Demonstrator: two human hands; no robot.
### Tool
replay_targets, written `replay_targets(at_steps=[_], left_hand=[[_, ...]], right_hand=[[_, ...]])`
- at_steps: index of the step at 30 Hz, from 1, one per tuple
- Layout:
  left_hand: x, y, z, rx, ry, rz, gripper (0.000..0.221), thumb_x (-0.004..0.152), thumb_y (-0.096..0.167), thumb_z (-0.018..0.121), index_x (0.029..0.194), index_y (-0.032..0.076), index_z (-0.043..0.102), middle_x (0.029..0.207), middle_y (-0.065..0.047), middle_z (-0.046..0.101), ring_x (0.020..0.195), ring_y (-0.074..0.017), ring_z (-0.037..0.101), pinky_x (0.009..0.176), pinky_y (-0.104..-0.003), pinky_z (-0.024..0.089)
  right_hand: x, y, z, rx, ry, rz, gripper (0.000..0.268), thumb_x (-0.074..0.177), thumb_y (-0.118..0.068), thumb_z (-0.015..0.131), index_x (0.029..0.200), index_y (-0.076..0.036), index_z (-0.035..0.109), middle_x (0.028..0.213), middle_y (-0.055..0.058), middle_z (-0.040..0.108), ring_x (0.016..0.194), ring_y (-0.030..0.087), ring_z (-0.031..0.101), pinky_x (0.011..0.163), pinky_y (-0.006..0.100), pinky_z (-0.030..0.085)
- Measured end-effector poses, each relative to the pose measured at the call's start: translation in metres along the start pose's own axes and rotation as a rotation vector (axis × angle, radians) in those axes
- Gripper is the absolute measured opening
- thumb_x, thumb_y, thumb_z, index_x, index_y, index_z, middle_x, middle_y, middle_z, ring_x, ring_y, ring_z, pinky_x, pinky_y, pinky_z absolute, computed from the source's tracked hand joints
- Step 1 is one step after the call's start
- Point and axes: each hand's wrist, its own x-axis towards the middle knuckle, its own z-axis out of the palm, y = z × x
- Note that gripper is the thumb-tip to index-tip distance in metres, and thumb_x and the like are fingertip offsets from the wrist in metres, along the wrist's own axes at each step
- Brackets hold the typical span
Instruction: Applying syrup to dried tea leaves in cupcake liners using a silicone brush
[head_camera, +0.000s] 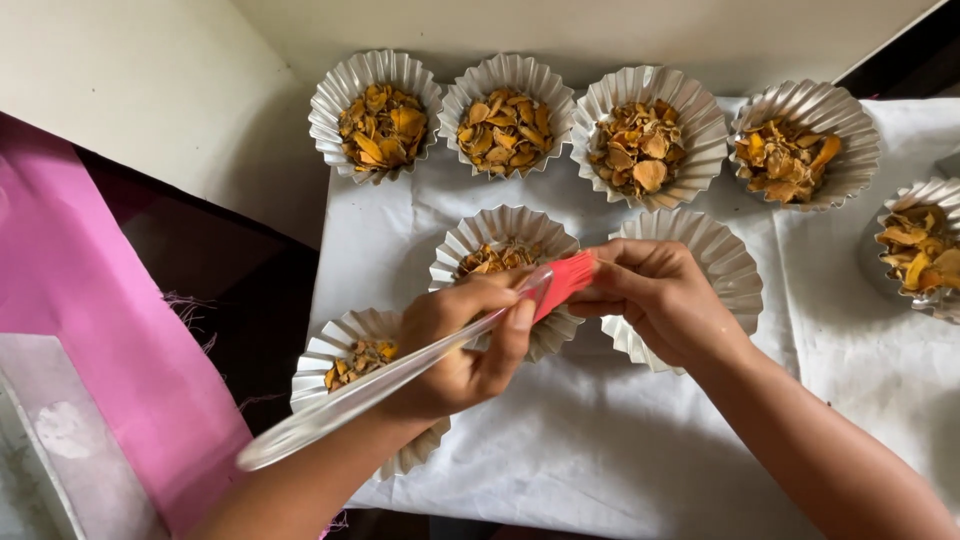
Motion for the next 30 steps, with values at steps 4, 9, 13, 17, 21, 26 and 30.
replay_targets(at_steps=[4,9,13,17,21,26,30], left_hand=[[-0.011,-0.008,0.0,0.069,0.013,0.023,0.008,0.091,0.012,0.072,0.091,0.006,0.067,0.082,-0.01,0.078,0.066,-0.0265,0.076,0.061,-0.033,0.063],[-0.021,-0.024,0.0,0.186,0.022,0.044,0.009,0.093,0.018,0.071,0.092,0.01,0.069,0.085,-0.007,0.078,0.07,-0.0224,0.076,0.065,-0.028,0.062],[-0.022,-0.025,0.001,0.139,-0.066,-0.005,0.012,0.093,0.022,0.07,0.093,0.011,0.071,0.082,-0.01,0.078,0.067,-0.0266,0.075,0.062,-0.032,0.064],[0.028,-0.01,-0.03,-0.027,-0.201,-0.06,0.025,0.108,0.023,0.049,0.113,-0.002,0.049,0.119,-0.036,0.067,0.074,-0.0273,0.078,0.056,-0.03,0.066],[0.05,0.001,-0.051,0.19,-0.305,-0.08,0.023,0.101,0.011,0.05,0.115,-0.006,0.06,0.082,-0.003,0.067,0.05,-0.0097,0.054,0.043,-0.025,0.043],[0.054,-0.014,-0.056,0.811,-0.595,-0.202,0.033,0.099,0.02,0.056,0.123,0.001,0.069,0.052,-0.009,0.064,0.041,-0.033,0.062,0.034,-0.049,0.049],[0.063,-0.026,-0.049,0.842,-1.005,-0.783,0.036,0.108,0.037,0.049,0.096,0.007,0.064,0.076,-0.015,0.072,0.072,-0.0422,0.069,0.068,-0.057,0.053]], right_hand=[[-0.008,0.0,0.001,0.067,0.021,-0.008,0.017,0.096,-0.001,0.064,0.098,0.015,0.07,0.084,0.029,0.076,0.082,0.035,0.078,0.077,0.053,0.064],[-0.008,-0.002,0.006,0.122,0.037,-0.02,0.017,0.096,-0.001,0.064,0.101,0.015,0.069,0.088,0.026,0.076,0.086,0.033,0.078,0.082,0.052,0.064],[-0.016,-0.018,0.006,0.033,0.07,-0.087,0.015,0.093,0.002,0.067,0.102,0.013,0.07,0.088,0.026,0.076,0.082,0.031,0.078,0.08,0.049,0.066],[-0.031,-0.08,-0.027,-1.081,-0.098,-0.371,0.021,0.091,-0.014,0.069,0.107,-0.003,0.077,0.099,0.009,0.082,0.082,0.017,0.082,0.075,0.026,0.069],[-0.036,-0.099,-0.046,-1.659,0.013,0.081,0.038,0.088,-0.05,0.063,0.112,-0.026,0.08,0.113,-0.009,0.079,0.094,0.016,0.079,0.087,0.036,0.061],[-0.03,-0.11,-0.06,-1.835,0.13,0.206,0.051,0.094,-0.061,0.05,0.128,-0.028,0.068,0.112,-0.005,0.079,0.086,0.017,0.081,0.076,0.039,0.069],[-0.019,-0.108,-0.069,-1.918,0.18,0.443,0.062,0.095,-0.066,0.046,0.14,-0.026,0.058,0.127,-0.004,0.074,0.106,0.025,0.077,0.082,0.045,0.063]])
